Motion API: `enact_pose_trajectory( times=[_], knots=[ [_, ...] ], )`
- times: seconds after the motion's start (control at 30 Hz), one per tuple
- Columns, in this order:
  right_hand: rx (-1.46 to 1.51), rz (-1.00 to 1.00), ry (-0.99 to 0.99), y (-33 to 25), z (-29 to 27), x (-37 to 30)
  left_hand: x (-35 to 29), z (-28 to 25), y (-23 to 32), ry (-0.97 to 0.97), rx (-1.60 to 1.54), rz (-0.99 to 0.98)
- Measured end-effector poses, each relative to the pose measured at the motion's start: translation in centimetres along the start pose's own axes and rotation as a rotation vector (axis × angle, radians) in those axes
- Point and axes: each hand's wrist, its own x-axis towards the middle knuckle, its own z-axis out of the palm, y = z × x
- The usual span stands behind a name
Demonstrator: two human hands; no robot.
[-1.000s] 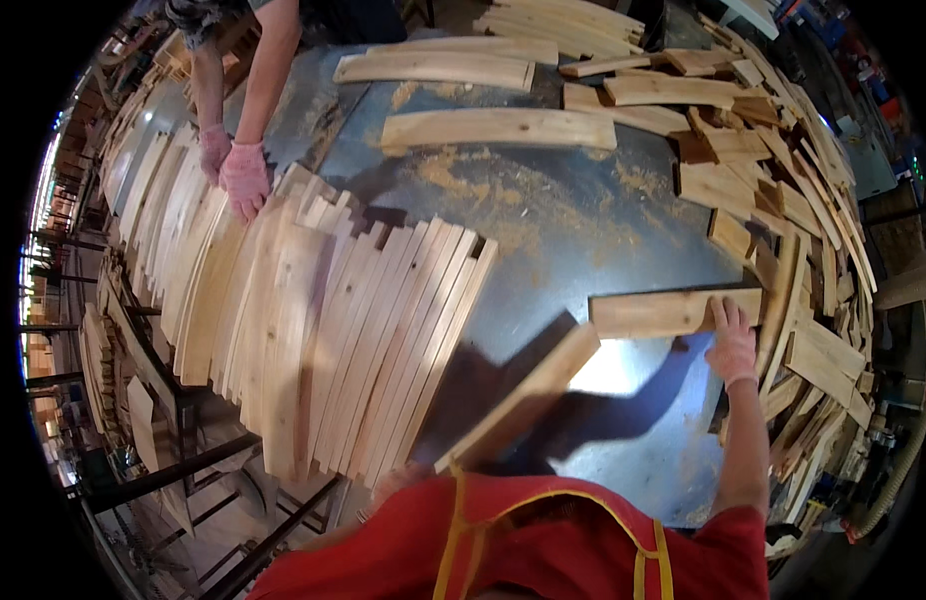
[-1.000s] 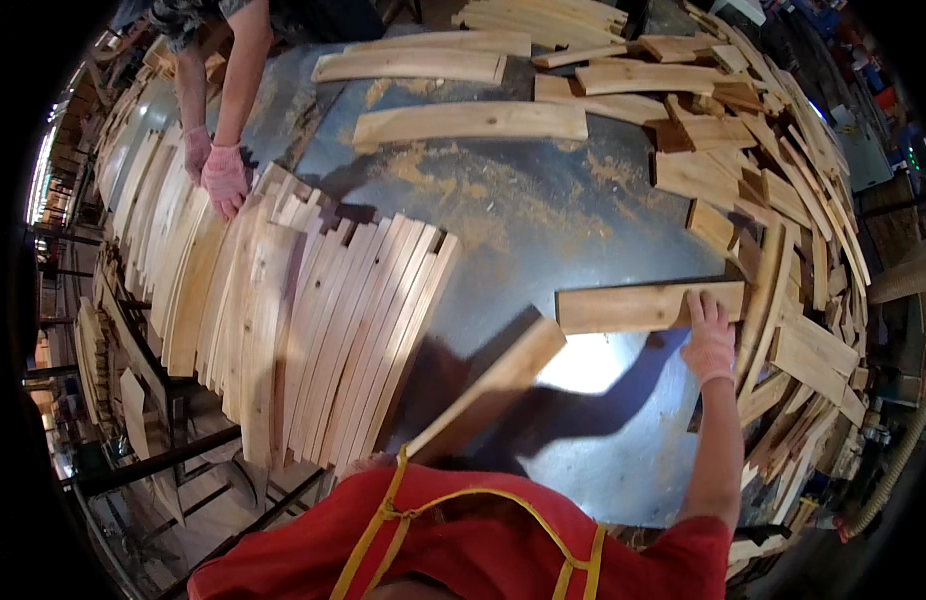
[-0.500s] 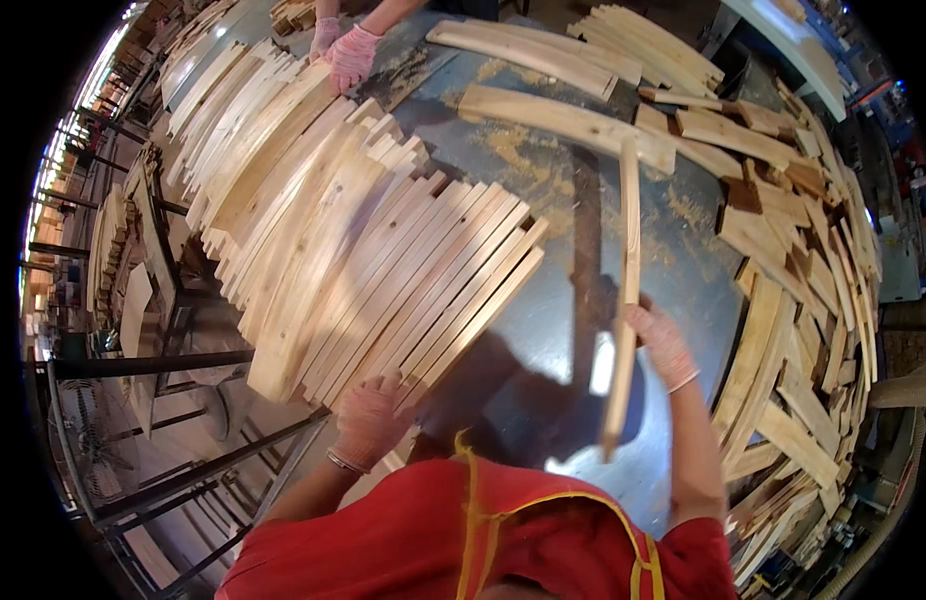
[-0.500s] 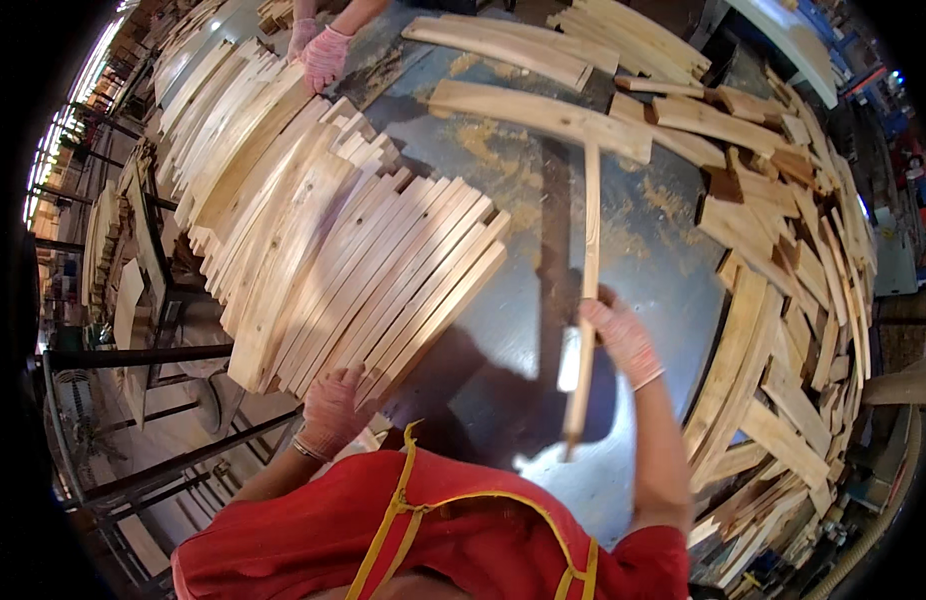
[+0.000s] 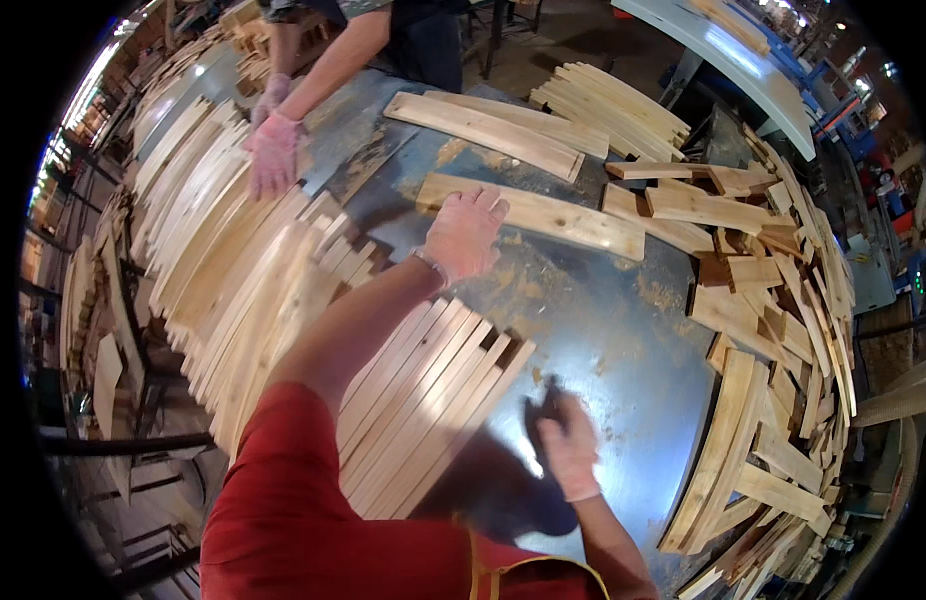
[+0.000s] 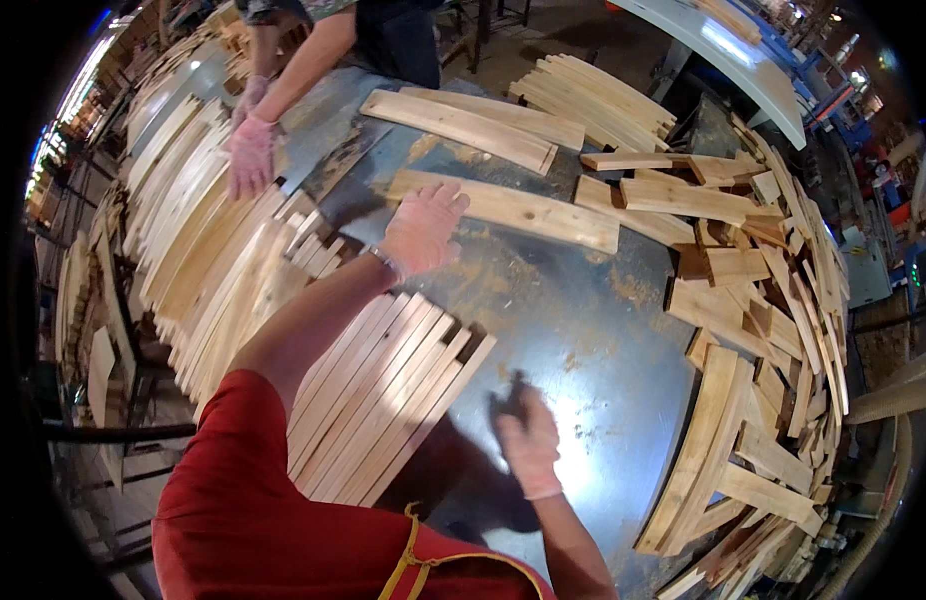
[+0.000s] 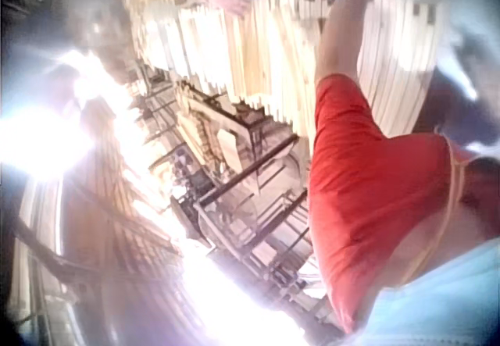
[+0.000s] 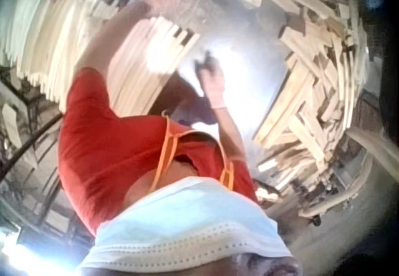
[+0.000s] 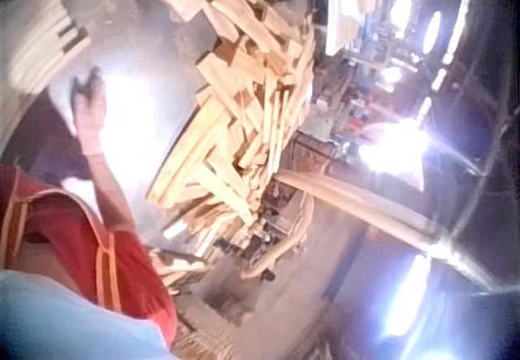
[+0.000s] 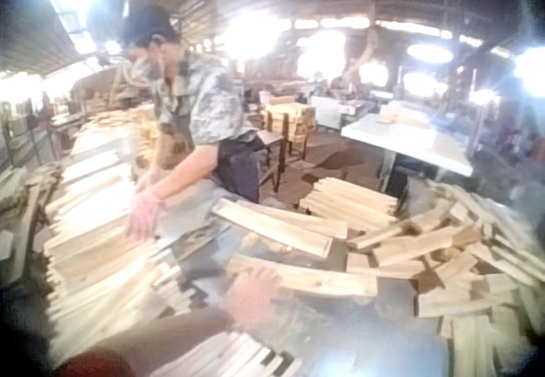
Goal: The person repeatedly picks up individual wooden planks from a scattered pile on a metal table and places them into a neat vertical stack. The person handles the planks one at a time, aligning them carefully to build a growing stack on the left side of the table.
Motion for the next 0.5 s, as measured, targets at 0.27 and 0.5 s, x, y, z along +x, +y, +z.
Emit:
enact_pose_trajectory(
  times=[0.27, 0.5],
  knots=[
    [-0.757, -0.245, 0.350, 8.9, -2.6, 0.5, 13.9, 7.9, -1.8, -0.512, -0.063, 0.182],
    [-0.791, -0.205, 0.306, 9.0, -2.2, 0.7, 21.2, 9.3, -17.4, 0.110, -0.026, 0.265]
  ],
)
